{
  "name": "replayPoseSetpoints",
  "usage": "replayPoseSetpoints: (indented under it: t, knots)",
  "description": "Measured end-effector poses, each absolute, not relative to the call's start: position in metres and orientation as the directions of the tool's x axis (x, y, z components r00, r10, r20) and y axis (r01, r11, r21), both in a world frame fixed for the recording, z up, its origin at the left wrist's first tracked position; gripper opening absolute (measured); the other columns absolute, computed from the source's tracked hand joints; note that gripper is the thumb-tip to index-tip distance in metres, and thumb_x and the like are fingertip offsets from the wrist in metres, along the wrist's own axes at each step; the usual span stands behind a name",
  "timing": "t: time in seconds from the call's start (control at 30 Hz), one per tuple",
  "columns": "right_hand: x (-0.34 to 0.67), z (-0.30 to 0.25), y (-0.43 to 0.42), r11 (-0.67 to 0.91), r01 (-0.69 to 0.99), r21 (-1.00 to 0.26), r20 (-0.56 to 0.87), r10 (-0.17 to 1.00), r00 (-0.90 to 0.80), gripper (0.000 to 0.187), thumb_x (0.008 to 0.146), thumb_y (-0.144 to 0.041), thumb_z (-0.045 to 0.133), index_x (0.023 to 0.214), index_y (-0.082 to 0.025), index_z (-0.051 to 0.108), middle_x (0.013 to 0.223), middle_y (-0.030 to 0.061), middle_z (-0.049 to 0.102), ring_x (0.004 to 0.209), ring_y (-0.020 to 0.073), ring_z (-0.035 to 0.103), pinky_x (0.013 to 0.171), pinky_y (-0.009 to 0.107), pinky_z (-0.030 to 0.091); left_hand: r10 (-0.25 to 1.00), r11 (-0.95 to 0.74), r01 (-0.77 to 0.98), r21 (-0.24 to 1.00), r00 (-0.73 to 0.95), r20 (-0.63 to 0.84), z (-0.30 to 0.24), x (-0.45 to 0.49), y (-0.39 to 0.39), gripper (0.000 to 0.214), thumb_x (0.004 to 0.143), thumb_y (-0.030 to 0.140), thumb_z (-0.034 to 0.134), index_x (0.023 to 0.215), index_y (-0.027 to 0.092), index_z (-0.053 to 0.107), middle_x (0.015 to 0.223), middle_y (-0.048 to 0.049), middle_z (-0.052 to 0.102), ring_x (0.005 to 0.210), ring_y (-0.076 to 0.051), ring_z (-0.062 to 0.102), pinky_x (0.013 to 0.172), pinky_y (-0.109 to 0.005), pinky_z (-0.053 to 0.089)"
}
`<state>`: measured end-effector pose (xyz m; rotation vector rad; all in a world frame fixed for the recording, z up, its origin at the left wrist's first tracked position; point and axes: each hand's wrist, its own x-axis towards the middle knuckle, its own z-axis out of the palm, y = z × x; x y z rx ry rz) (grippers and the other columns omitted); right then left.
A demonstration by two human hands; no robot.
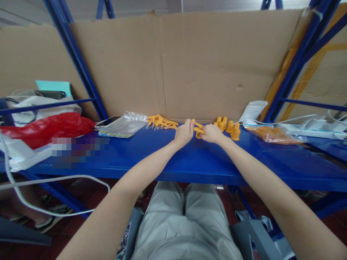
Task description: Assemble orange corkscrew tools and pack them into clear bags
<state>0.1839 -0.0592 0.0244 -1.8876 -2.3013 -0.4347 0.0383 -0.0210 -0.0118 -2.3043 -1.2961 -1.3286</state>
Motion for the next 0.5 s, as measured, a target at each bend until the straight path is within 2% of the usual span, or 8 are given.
replayPoseSetpoints:
  t: [0.23,0.5]
  knots:
    - [0.1855,0.0223,-0.0562,0.162,0.982,0.098,0.3,0.936,-0.184,0.036,0.089,-0.029,0.047,0.107,-0.015,0.075,0.105,0.016,0.074,0.101,0.0298,0.07,0.083,0.037,0.049,0.586,-0.632,0.722,0.281,0.209,0.783,-0.0124,0.0405,-0.0177,0.039,0.104,0.041,0.024,0.092,0.019,0.053,0.069,-0.004,0.064,0.063,-0.017,0.063,0.057,-0.025,0.043]
    - [0.1859,0.0213,-0.0582,0.177,0.983,0.051,0.345,0.921,-0.184,0.033,0.088,-0.031,0.05,0.107,-0.016,0.072,0.1,0.0145,0.075,0.096,0.0285,0.07,0.078,0.034,0.048,0.615,-0.653,0.628,0.424,0.113,0.781,-0.0118,0.0413,-0.012,0.031,0.103,0.036,0.034,0.082,0.021,0.052,0.067,-0.0006,0.059,0.066,-0.016,0.061,0.062,-0.025,0.041]
